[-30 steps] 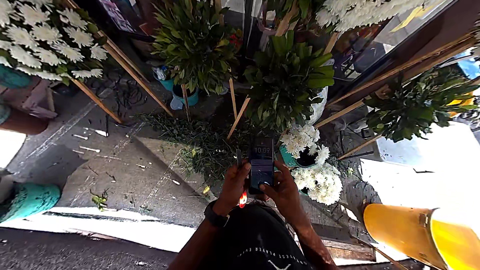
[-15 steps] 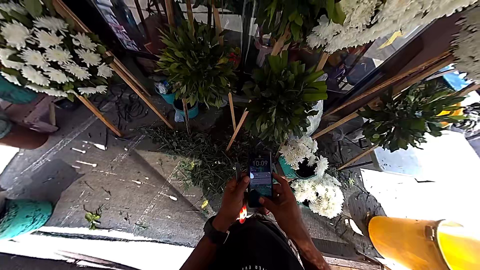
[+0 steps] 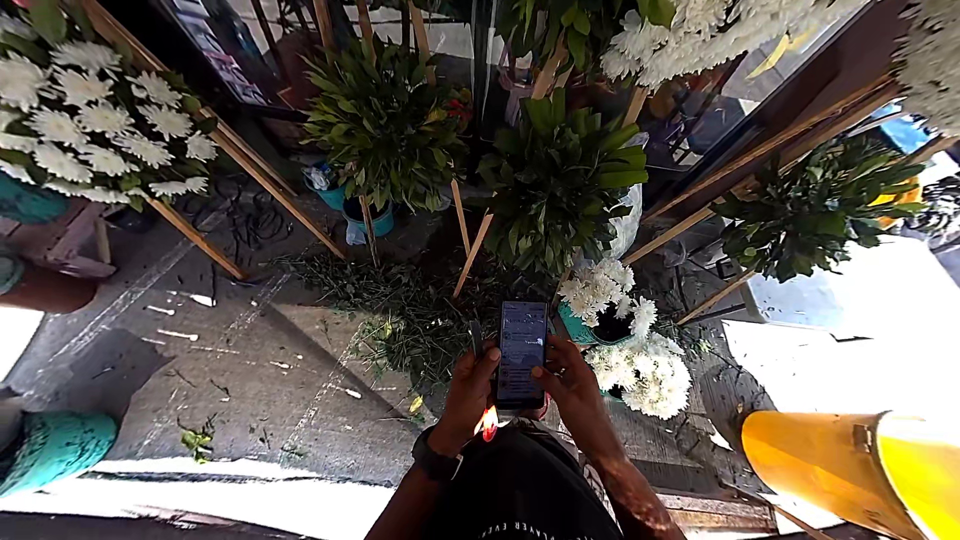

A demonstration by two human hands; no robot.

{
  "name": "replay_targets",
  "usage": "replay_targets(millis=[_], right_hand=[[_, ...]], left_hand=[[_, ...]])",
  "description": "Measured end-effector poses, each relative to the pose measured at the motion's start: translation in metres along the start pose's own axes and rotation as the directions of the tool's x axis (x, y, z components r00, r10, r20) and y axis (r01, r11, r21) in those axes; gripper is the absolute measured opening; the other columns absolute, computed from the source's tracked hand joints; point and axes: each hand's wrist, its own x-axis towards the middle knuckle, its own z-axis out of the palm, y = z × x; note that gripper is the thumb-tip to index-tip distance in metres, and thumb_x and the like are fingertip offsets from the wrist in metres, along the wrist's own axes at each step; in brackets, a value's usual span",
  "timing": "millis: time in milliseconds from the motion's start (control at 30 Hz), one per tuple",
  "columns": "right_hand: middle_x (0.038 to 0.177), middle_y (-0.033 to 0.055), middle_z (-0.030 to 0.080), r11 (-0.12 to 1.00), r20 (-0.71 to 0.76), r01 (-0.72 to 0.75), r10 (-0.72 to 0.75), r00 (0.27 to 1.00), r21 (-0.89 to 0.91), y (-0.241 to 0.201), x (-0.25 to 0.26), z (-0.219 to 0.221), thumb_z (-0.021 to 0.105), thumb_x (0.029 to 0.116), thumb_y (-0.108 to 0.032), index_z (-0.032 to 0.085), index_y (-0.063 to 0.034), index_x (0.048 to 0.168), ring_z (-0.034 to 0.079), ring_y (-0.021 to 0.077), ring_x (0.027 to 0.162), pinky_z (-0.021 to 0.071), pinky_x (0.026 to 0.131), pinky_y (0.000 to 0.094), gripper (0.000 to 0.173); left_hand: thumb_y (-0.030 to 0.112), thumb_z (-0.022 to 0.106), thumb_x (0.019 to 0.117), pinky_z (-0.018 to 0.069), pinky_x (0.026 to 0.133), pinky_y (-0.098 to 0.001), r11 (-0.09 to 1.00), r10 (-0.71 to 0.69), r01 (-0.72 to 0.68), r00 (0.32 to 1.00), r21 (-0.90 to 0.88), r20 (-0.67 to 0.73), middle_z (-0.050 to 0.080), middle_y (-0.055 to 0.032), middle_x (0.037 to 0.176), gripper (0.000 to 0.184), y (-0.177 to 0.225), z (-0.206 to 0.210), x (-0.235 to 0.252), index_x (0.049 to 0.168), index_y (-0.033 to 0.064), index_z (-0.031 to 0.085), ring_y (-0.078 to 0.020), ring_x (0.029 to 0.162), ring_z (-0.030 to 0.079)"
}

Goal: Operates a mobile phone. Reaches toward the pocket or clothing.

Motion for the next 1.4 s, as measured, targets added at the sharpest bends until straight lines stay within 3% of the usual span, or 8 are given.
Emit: replay_targets(millis=[67, 167, 267, 433, 633, 1267, 1333, 1400], right_hand=[[0.117, 0.0132, 0.069, 1.000, 0.003, -0.006, 0.006, 1.000, 0.003, -0.002, 0.007, 0.000, 0.068, 0.0934, -0.013, 0.046, 0.0037, 0.145, 0.070, 0.0211, 0.098, 0.0619, 0.083, 0.0358, 0.058], [0.116, 0.0131, 0.068, 1.000, 0.020, -0.010, 0.009, 1.000, 0.019, -0.003, 0.015, -0.001, 0.068, 0.0922, -0.011, 0.045, 0.0027, 0.145, 0.069, 0.0218, 0.096, 0.0611, 0.082, 0.0367, 0.059], [0.115, 0.0142, 0.068, 0.999, 0.052, 0.011, -0.014, 0.999, 0.047, -0.001, 0.017, 0.002, 0.067, 0.0914, -0.010, 0.043, 0.0040, 0.145, 0.069, 0.0225, 0.097, 0.0613, 0.082, 0.0373, 0.061], [0.116, 0.0142, 0.068, 0.998, 0.076, -0.006, 0.001, 0.997, 0.060, 0.005, 0.017, 0.006, 0.066, 0.0923, -0.010, 0.041, 0.0038, 0.147, 0.070, 0.0233, 0.098, 0.0618, 0.082, 0.0381, 0.061], [0.118, 0.0149, 0.068, 0.996, 0.064, -0.050, 0.046, 0.997, 0.070, 0.007, 0.020, 0.007, 0.066, 0.0926, -0.011, 0.041, 0.0029, 0.149, 0.070, 0.0241, 0.099, 0.0617, 0.083, 0.0384, 0.063], [0.115, 0.0117, 0.069, 0.996, 0.021, -0.072, 0.071, 0.997, 0.059, 0.010, 0.026, 0.000, 0.067, 0.0935, -0.014, 0.046, 0.0009, 0.145, 0.069, 0.0207, 0.095, 0.0607, 0.082, 0.0354, 0.057], [0.117, 0.0119, 0.069, 0.995, 0.039, -0.080, 0.078, 0.996, 0.062, 0.010, 0.026, -0.001, 0.069, 0.0900, -0.010, 0.044, 0.0011, 0.146, 0.070, 0.0214, 0.096, 0.0611, 0.081, 0.0361, 0.062], [0.124, 0.0130, 0.066, 0.994, 0.119, -0.098, 0.092, 0.989, 0.044, 0.008, 0.025, -0.002, 0.070, 0.0833, -0.003, 0.033, -0.0006, 0.152, 0.070, 0.0229, 0.102, 0.0623, 0.082, 0.0379, 0.079]], left_hand=[[0.016, 0.048, 0.1071, 0.0617, 0.068, -0.0306, 1.000, 0.000, 0.000, 1.000, 0.008, 0.013, 0.074, -0.0071, 0.094, 0.024, -0.001, -0.001, -0.001, 0.120, 0.0020, 0.062, -0.0137, 0.078, 0.071], [0.017, 0.047, 0.1074, 0.0516, 0.050, -0.0208, 0.999, -0.012, 0.012, 1.000, 0.030, -0.013, 0.070, -0.0023, 0.082, 0.023, -0.001, 0.002, -0.005, 0.117, 0.0048, 0.063, -0.0059, 0.057, 0.060], [0.018, 0.046, 0.1075, 0.0518, 0.049, -0.0221, 0.999, -0.033, 0.035, 0.998, 0.041, -0.049, 0.069, -0.0030, 0.079, 0.024, 0.001, 0.000, -0.006, 0.117, 0.0036, 0.063, -0.0067, 0.056, 0.060], [0.017, 0.047, 0.1056, 0.0599, 0.063, -0.0286, 0.999, -0.029, 0.027, 0.998, -0.045, -0.047, 0.073, -0.0066, 0.089, 0.026, -0.003, -0.009, -0.006, 0.119, 0.0028, 0.064, -0.0115, 0.070, 0.068], [-0.003, 0.066, 0.0874, 0.0626, 0.077, -0.0373, 0.999, -0.037, 0.037, 0.999, -0.016, -0.021, 0.072, -0.0125, 0.099, 0.034, -0.005, -0.010, -0.001, 0.120, -0.0046, 0.058, -0.0196, 0.086, 0.072], [0.003, 0.061, 0.0896, 0.0611, 0.072, -0.0330, 0.995, -0.073, 0.072, 0.997, 0.062, 0.009, 0.072, -0.0108, 0.101, 0.035, -0.006, -0.007, 0.006, 0.124, -0.0031, 0.056, -0.0167, 0.085, 0.071], [0.004, 0.059, 0.0903, 0.0604, 0.070, -0.0316, 0.994, -0.084, 0.084, 0.996, 0.075, 0.001, 0.072, -0.0099, 0.100, 0.033, -0.005, -0.006, 0.006, 0.123, -0.0025, 0.056, -0.0155, 0.083, 0.070], [0.004, 0.057, 0.0907, 0.0598, 0.067, -0.0292, 0.995, -0.080, 0.081, 0.997, 0.053, -0.013, 0.072, -0.0079, 0.098, 0.032, -0.004, -0.005, 0.005, 0.122, -0.0014, 0.057, -0.0129, 0.079, 0.070]])
